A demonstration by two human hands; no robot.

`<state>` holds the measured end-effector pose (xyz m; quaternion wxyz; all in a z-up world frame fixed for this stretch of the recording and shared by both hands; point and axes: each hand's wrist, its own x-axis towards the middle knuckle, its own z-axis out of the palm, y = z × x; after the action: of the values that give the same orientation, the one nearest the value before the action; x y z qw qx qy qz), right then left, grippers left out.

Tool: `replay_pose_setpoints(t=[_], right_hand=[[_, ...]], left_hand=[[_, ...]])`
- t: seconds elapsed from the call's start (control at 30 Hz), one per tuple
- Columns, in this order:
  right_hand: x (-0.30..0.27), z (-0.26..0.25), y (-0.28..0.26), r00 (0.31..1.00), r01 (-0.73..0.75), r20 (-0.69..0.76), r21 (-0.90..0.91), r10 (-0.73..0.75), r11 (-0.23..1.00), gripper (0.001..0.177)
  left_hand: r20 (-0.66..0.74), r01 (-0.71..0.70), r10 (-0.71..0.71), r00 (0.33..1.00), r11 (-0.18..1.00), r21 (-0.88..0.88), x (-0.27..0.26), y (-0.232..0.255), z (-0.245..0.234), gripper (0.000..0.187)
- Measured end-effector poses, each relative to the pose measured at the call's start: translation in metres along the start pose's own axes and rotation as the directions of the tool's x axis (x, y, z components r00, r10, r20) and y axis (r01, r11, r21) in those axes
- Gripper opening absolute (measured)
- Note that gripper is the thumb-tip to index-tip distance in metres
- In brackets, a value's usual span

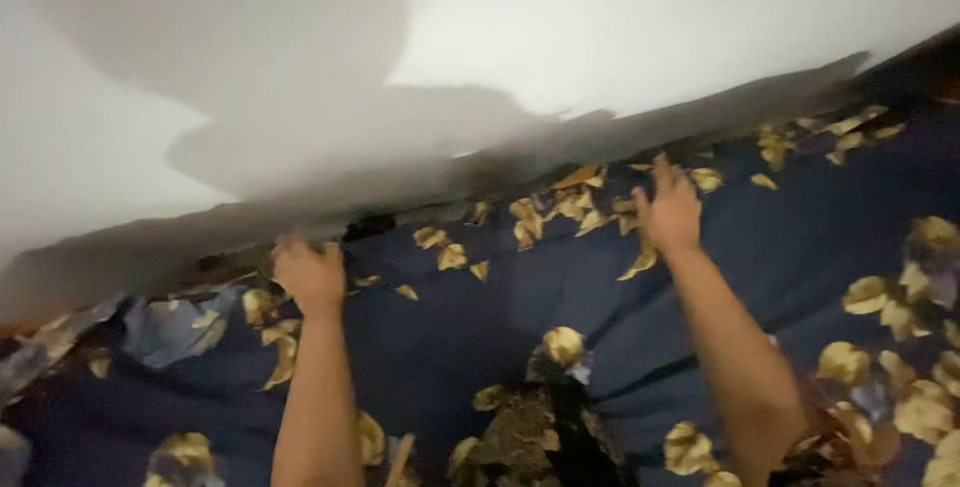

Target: The person is making a bed by spreading and tucking in a bedsheet, and arranging pillows and a blanket.

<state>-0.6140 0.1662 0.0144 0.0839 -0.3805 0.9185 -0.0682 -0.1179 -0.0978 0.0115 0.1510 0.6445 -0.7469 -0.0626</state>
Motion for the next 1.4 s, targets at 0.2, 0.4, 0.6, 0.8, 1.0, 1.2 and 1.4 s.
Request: replay_pose_setpoints(t=[0.2, 0.4, 0.6, 0.8, 1.0, 1.2, 1.4], right_hand=[[-0.020, 0.084, 0.051, 0.994, 0.091, 0.081, -0.206, -0.076, 0.974, 0.074], [-0.007, 0.077, 0.011, 1.000, -0.027, 0.007, -0.106, 0.028, 0.994, 0.073], [-0.070, 0.101, -0.215, 0.886, 0.463, -0.061, 0.054, -0.459, 0.885, 0.061], [-0.227, 0.117, -0.501, 0.135, 0.862, 0.034, 0.488, -0.990, 0.134, 0.048], [-0.180, 0.213, -0.619, 0.477, 0.759, 0.479, 0.197, -0.736, 0.620, 0.049], [-0.300, 0.182, -0.737, 0.073, 0.953, -0.117, 0.301, -0.990, 0.034, 0.060], [-0.321, 0.218, -0.777, 0.088, 0.954, 0.035, 0.286, -0.995, 0.095, 0.063]], left_hand=[[0.428, -0.393, 0.409, 0.806, 0.911, -0.130, -0.102, 0.049, -0.028, 0.059], [-0.007, 0.692, -0.693, 0.721, 0.720, 0.041, -0.069, -0.187, -0.013, 0.068], [0.102, 0.417, -0.415, 0.904, 0.909, -0.003, -0.083, -0.311, -0.076, 0.059], [0.157, -0.060, 0.056, 0.986, 0.998, 0.020, -0.138, -0.337, -0.084, 0.067], [0.148, 0.032, -0.005, 0.989, 0.984, -0.177, -0.146, -0.335, -0.089, 0.063], [0.278, -0.121, 0.197, 0.940, 0.956, -0.269, -0.148, -0.350, -0.096, 0.061], [0.628, 0.027, 0.202, 0.752, 0.942, -0.336, -0.040, -0.545, -0.175, 0.087]])
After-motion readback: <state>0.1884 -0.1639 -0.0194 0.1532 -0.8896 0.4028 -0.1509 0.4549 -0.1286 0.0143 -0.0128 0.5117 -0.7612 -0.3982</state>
